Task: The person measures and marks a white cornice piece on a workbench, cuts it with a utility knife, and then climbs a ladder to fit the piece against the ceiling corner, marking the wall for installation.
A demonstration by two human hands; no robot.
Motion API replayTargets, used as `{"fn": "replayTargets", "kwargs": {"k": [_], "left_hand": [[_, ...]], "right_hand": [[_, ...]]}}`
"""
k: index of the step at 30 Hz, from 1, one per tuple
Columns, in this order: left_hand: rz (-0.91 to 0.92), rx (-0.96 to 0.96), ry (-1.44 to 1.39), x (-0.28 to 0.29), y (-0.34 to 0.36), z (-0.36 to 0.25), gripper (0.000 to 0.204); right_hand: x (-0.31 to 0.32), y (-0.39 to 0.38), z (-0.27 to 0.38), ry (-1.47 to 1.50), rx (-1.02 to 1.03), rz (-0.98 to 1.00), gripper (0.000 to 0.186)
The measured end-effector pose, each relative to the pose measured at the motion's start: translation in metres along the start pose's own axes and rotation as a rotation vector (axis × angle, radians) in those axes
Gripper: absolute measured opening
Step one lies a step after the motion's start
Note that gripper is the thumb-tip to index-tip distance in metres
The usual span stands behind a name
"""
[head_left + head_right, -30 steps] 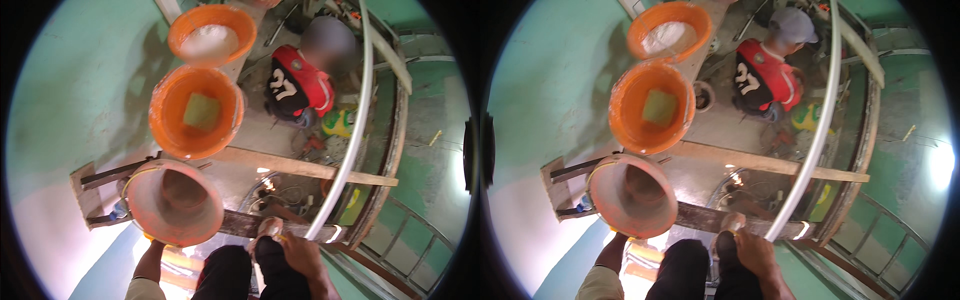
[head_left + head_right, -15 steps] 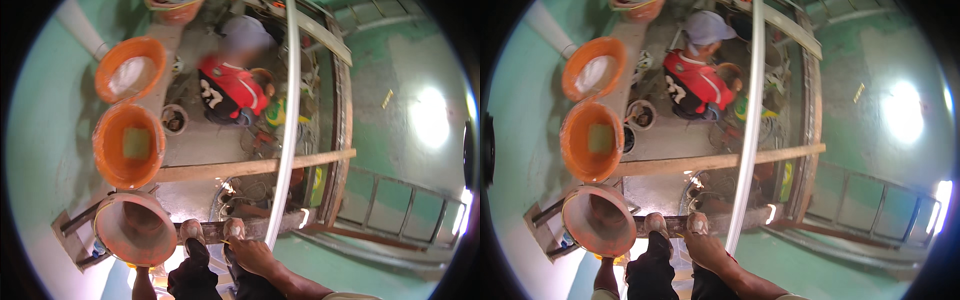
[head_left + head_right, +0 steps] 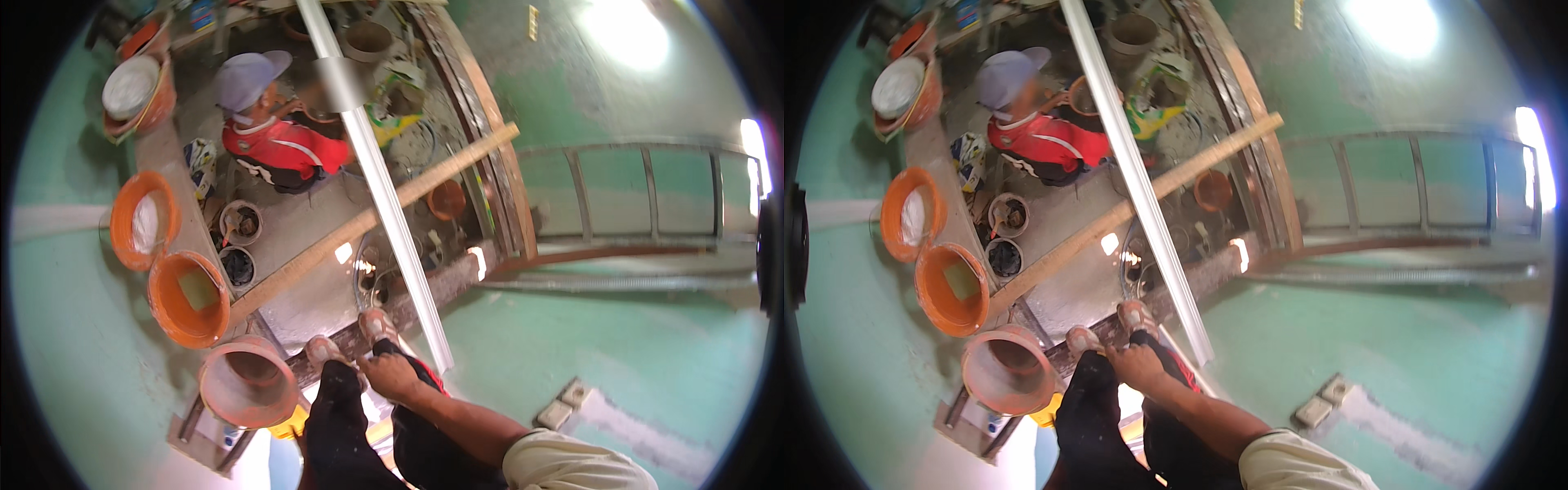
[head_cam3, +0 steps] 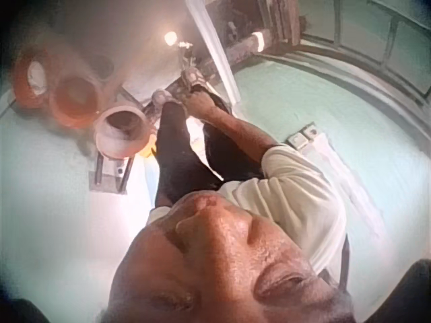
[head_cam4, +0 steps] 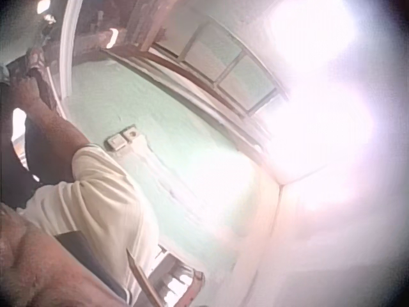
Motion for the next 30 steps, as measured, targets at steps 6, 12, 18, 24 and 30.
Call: {"fn": "replayTargets", "kwargs": {"k": [6,12,18,24,30], "left_hand": [[0.311,0.063,-0.187,0.117,-0.098,-0.177,0.078],[0.462,-0.01,-0.213,0.178,-0.13,-0.31,0.078],[0.52,-0.241,0.076,0.182,-0.139,-0.346,0.079],[0.694,-0.256,0.031,0.186,-0.128,-0.319,0.068],[0.784,-0.105,-0.319,0.186,-0.114,-0.284,0.064]], "right_hand": [[0.009,-0.063,0.007,0.161,-0.128,-0.19,0.014],[0.019,-0.137,0.002,0.44,-0.31,-0.227,0.016],[0.015,-0.216,0.006,0.821,-0.577,-0.228,0.027],[0.029,-0.278,-0.043,1.072,-0.546,-0.557,0.029],[0.076,-0.357,-0.073,0.846,-0.945,-0.862,0.029]]}}
Point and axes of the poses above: each hand's wrist, its own y-axis towards the middle knuckle, its own x-axis out of the back of the hand, z = x × y, the point moved 2 cm from there along y, towards the middle knuckle, and after that the axes turned 4 degrees about -x, right-handed, at the moved point
